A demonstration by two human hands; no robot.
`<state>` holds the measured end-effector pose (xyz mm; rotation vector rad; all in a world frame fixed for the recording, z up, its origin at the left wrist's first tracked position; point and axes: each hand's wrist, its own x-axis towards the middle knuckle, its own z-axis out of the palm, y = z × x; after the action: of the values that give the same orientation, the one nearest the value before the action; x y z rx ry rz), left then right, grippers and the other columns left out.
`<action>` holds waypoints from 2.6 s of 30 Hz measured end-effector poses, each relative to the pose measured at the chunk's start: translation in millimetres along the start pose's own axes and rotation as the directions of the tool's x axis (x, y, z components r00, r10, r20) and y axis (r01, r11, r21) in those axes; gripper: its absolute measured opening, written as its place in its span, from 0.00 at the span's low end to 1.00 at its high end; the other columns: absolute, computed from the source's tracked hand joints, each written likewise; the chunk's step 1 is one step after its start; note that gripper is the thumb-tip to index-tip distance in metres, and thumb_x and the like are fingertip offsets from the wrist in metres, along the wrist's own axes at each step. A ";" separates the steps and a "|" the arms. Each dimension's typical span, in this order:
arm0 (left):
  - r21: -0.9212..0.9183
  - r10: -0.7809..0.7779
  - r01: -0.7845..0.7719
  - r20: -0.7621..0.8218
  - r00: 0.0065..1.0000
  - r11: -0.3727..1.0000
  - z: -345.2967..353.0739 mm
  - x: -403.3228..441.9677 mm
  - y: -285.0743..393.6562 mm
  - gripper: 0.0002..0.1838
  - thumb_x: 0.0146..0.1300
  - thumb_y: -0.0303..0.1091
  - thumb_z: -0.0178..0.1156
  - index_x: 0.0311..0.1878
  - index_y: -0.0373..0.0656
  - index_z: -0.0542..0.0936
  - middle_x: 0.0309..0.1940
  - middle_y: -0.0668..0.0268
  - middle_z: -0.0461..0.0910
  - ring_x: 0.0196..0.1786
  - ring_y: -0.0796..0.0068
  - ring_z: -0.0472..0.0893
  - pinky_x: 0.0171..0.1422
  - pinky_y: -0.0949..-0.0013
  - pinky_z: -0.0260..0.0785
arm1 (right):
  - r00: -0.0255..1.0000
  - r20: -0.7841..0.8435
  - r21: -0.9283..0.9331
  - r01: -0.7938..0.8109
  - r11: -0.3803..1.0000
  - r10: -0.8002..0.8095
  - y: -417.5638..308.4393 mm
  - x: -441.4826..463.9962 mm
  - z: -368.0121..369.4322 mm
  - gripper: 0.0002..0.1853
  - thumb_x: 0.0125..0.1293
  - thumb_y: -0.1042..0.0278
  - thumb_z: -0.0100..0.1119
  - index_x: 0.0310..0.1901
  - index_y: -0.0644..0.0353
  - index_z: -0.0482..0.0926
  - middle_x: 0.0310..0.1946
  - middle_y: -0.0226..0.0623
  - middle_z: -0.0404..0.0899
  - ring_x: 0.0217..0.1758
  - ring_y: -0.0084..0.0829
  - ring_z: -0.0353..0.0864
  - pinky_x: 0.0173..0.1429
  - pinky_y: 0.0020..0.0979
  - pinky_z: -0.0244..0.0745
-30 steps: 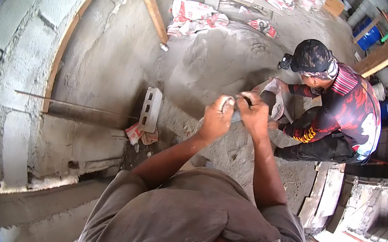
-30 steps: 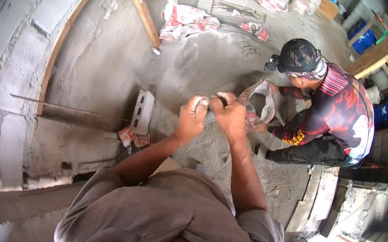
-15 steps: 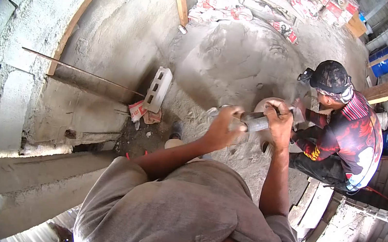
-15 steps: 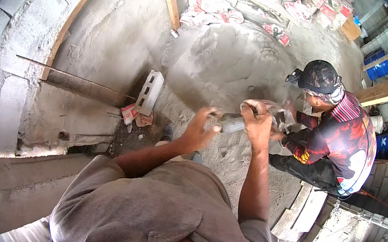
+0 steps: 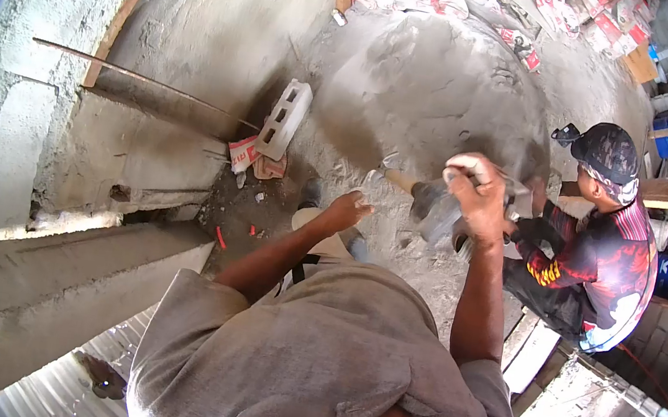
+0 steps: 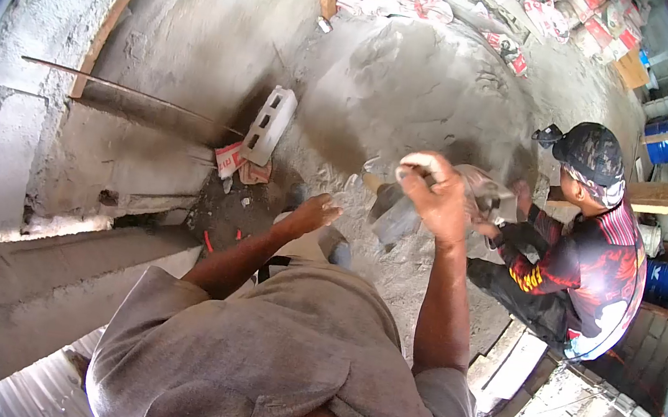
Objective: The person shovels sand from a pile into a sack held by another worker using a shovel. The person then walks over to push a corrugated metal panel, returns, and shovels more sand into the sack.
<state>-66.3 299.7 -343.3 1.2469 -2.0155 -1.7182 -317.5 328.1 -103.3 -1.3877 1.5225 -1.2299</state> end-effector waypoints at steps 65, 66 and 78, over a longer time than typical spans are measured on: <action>0.927 -0.733 0.228 0.069 0.676 0.298 -333.3 722.9 -589.9 0.33 0.62 0.38 0.50 0.71 0.40 0.61 0.73 0.57 0.58 0.75 0.53 0.55 0.69 0.43 0.58 | 0.114 -0.438 0.070 -0.985 0.161 0.892 694.6 197.0 426.0 0.21 0.73 0.61 0.45 0.60 0.67 0.72 0.61 0.43 0.70 0.62 0.35 0.71 0.65 0.40 0.67; 0.982 -0.949 0.063 0.154 0.274 0.177 -352.2 730.4 -557.7 0.33 0.62 0.39 0.50 0.71 0.39 0.62 0.72 0.55 0.59 0.75 0.52 0.56 0.69 0.43 0.59 | 0.123 -0.444 0.076 -0.982 0.175 0.888 714.1 201.9 451.3 0.21 0.73 0.61 0.45 0.60 0.67 0.72 0.61 0.43 0.70 0.62 0.35 0.71 0.65 0.40 0.67; 0.886 -0.660 0.235 0.101 0.745 0.401 -361.1 773.4 -540.6 0.26 0.60 0.33 0.54 0.63 0.39 0.70 0.64 0.48 0.66 0.67 0.47 0.66 0.63 0.43 0.65 | 0.150 -0.485 0.045 -0.980 0.196 0.862 745.5 207.0 450.8 0.21 0.73 0.61 0.46 0.60 0.67 0.72 0.61 0.42 0.70 0.63 0.34 0.71 0.65 0.39 0.68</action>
<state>-67.2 -479.5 -986.4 2.0096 -3.2750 -1.2150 -141.1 18.1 -924.6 0.0305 2.3567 -0.4106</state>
